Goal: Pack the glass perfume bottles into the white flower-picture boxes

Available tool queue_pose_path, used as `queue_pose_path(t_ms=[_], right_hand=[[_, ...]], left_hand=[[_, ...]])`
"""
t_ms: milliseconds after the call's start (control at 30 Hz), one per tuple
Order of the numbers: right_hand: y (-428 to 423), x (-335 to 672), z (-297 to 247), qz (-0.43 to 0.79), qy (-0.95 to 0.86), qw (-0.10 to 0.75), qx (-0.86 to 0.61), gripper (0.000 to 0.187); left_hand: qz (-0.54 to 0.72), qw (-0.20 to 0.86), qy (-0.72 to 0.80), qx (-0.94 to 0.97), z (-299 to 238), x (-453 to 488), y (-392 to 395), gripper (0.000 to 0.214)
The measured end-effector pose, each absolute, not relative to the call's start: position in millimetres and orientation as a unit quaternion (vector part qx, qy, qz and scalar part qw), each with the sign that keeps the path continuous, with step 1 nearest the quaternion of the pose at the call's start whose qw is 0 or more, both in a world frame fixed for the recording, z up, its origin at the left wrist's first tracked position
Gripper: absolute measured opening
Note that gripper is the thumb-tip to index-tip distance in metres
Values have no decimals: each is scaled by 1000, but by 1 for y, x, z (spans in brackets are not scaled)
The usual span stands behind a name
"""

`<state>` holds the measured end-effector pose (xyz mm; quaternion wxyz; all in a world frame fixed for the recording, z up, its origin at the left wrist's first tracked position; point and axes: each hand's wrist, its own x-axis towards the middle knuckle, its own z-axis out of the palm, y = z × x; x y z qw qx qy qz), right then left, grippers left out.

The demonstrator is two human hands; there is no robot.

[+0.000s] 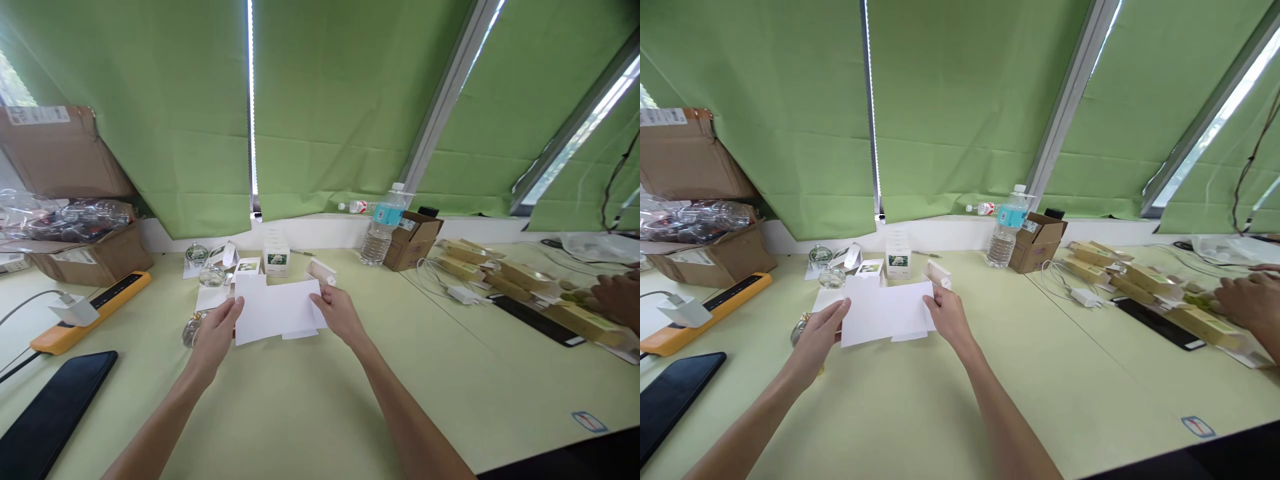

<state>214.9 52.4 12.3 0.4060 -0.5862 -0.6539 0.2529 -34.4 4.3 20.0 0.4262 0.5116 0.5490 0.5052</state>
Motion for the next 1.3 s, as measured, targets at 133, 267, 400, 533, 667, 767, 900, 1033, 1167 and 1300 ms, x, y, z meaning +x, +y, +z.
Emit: queue_pose_path(t_ms=[133,267,400,533,667,767,900,1033,1167,1300], right_hand=[[51,213,12,261,-655,407,-580,31],[49,210,12,268,-657,408,-574,29],[48,206,13,267,-658,410,-572,26],[46,202,13,271,-666,404,-566,24],[42,195,11,257,-678,389,-568,26],[37,187,10,241,-690,382,-566,36],[32,180,10,234,-697,380,-562,45],[30,176,10,245,-695,376,-561,48],[28,173,12,270,-692,380,-551,49],[26,174,13,280,-706,380,-528,48]], left_hand=[[494,626,435,419,21,-33,3,60],[494,704,389,331,17,-29,2,67],[517,733,341,281,19,-23,-1,60],[511,748,308,290,28,-16,-7,56],[517,729,313,321,32,-12,-11,52],[505,712,341,347,29,-12,-11,46],[507,709,352,342,20,-15,-10,33],[506,723,348,316,14,-16,-8,19],[499,714,375,318,12,-15,-7,14],[493,755,338,270,11,-15,-7,11]])
